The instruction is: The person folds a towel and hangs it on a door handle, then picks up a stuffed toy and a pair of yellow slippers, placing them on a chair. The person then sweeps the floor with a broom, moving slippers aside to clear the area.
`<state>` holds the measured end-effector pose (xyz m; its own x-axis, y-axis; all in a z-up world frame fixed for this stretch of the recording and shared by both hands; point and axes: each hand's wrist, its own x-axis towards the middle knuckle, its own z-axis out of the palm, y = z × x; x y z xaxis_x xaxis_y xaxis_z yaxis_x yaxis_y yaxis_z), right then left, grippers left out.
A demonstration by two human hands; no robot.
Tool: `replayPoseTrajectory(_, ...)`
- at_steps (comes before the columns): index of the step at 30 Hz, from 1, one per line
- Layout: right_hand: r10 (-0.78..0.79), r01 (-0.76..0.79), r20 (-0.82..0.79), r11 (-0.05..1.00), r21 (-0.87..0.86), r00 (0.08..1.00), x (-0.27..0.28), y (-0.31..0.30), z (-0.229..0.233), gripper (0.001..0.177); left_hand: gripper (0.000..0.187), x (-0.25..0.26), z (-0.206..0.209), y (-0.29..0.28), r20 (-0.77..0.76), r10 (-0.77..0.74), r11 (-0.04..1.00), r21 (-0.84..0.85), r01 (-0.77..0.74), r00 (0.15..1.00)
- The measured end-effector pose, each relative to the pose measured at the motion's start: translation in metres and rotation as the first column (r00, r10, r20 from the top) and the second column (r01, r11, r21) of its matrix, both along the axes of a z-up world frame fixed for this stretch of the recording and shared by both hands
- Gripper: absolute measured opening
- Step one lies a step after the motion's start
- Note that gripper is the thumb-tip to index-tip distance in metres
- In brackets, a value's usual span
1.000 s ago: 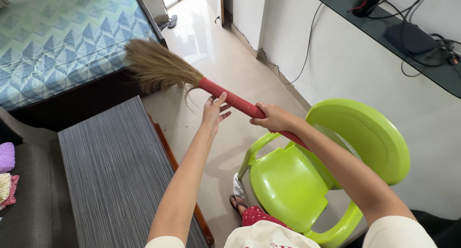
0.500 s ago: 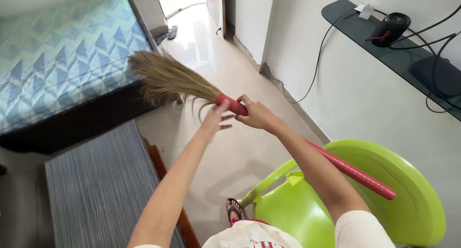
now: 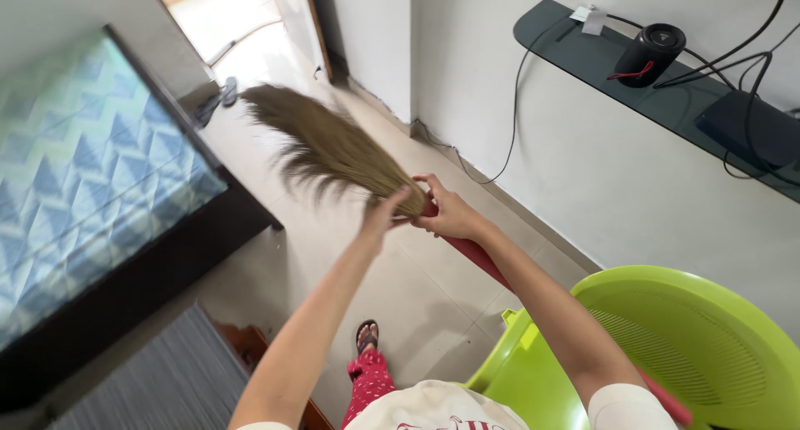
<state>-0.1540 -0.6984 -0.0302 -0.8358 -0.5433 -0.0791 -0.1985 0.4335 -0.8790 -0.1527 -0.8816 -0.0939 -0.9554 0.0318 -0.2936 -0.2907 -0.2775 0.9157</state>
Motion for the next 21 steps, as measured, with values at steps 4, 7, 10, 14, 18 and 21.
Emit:
replayPoseTrajectory(4, -0.245, 0.241, 0.081, 0.969, 0.052, 0.966, -0.033, -0.012, -0.008, 0.091, 0.069, -0.044, -0.006, 0.015, -0.024, -0.215, 0.966, -0.149, 0.209, 0.976)
replayPoseTrajectory(7, -0.406, 0.397, 0.171, 0.914, 0.086, 0.898, -0.057, -0.019, 0.002, 0.09, 0.075, -0.099, 0.013, 0.001, -0.019, -0.261, 0.941, -0.227, 0.25, 0.965)
replayPoseTrajectory(10, -0.496, 0.499, 0.243, 0.865, 0.052, 0.834, -0.067, -0.031, 0.006, 0.085, 0.083, -0.159, 0.028, -0.018, -0.023, -0.21, 0.962, -0.181, 0.203, 0.977)
replayPoseTrajectory(14, -0.533, 0.53, 0.271, 0.843, 0.089, 0.802, -0.076, -0.045, 0.005, 0.081, 0.079, -0.208, 0.025, -0.018, 0.004, -0.254, 0.947, -0.2, 0.25, 0.967)
replayPoseTrajectory(18, -0.629, 0.595, 0.299, 0.777, 0.206, 0.718, -0.101, -0.046, -0.006, 0.077, 0.061, -0.246, 0.018, -0.002, -0.032, -0.387, 0.904, -0.21, 0.373, 0.921)
replayPoseTrajectory(21, -0.605, 0.602, -0.037, 0.796, -0.057, 0.796, -0.134, -0.032, -0.022, 0.088, 0.057, -0.272, 0.013, 0.018, 0.011, -0.493, 0.847, -0.221, 0.483, 0.87)
